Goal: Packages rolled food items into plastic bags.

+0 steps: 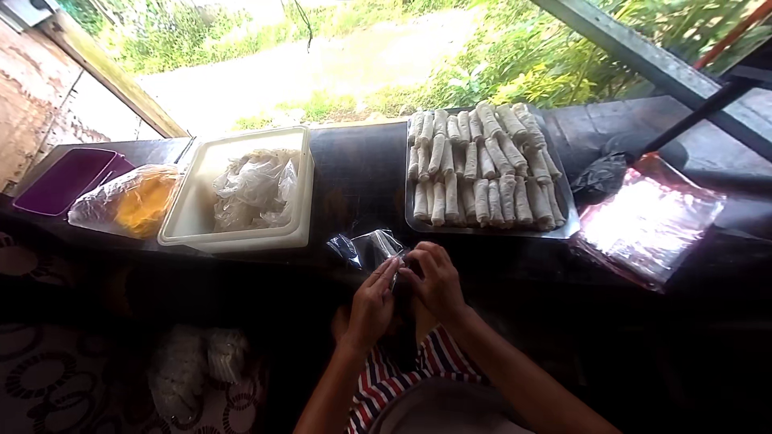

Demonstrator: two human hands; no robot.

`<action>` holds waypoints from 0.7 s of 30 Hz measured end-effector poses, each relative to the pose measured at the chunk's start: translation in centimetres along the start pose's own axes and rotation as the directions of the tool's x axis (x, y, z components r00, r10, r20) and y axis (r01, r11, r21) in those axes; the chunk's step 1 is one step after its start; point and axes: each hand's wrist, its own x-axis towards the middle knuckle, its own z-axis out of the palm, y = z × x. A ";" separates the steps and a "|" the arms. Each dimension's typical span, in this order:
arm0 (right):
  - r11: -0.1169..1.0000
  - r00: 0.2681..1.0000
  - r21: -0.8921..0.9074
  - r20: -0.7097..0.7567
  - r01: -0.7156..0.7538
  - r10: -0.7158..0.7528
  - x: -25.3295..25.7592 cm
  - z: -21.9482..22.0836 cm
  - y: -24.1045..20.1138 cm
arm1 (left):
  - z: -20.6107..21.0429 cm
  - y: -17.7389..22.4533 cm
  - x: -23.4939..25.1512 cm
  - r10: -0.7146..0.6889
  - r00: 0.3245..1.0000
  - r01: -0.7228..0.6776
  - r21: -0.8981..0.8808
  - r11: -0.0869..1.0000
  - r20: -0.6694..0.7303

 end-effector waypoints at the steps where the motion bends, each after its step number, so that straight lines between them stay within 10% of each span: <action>1: 0.999 0.999 0.036 0.042 -0.010 0.008 0.3 0.0 0.1 | -0.1 -0.1 0.0 0.005 1.000 -0.005 -0.006 1.000 0.009; 12: 0.973 0.912 0.191 0.409 -0.128 0.040 3.1 0.2 -0.4 | -2.1 -1.3 0.0 0.015 0.995 -0.008 -0.064 0.998 0.099; 21: 0.999 0.972 -0.016 0.228 -0.049 0.052 3.4 2.7 -1.3 | -2.7 -1.4 -0.2 0.060 0.987 -0.051 -0.069 0.996 0.147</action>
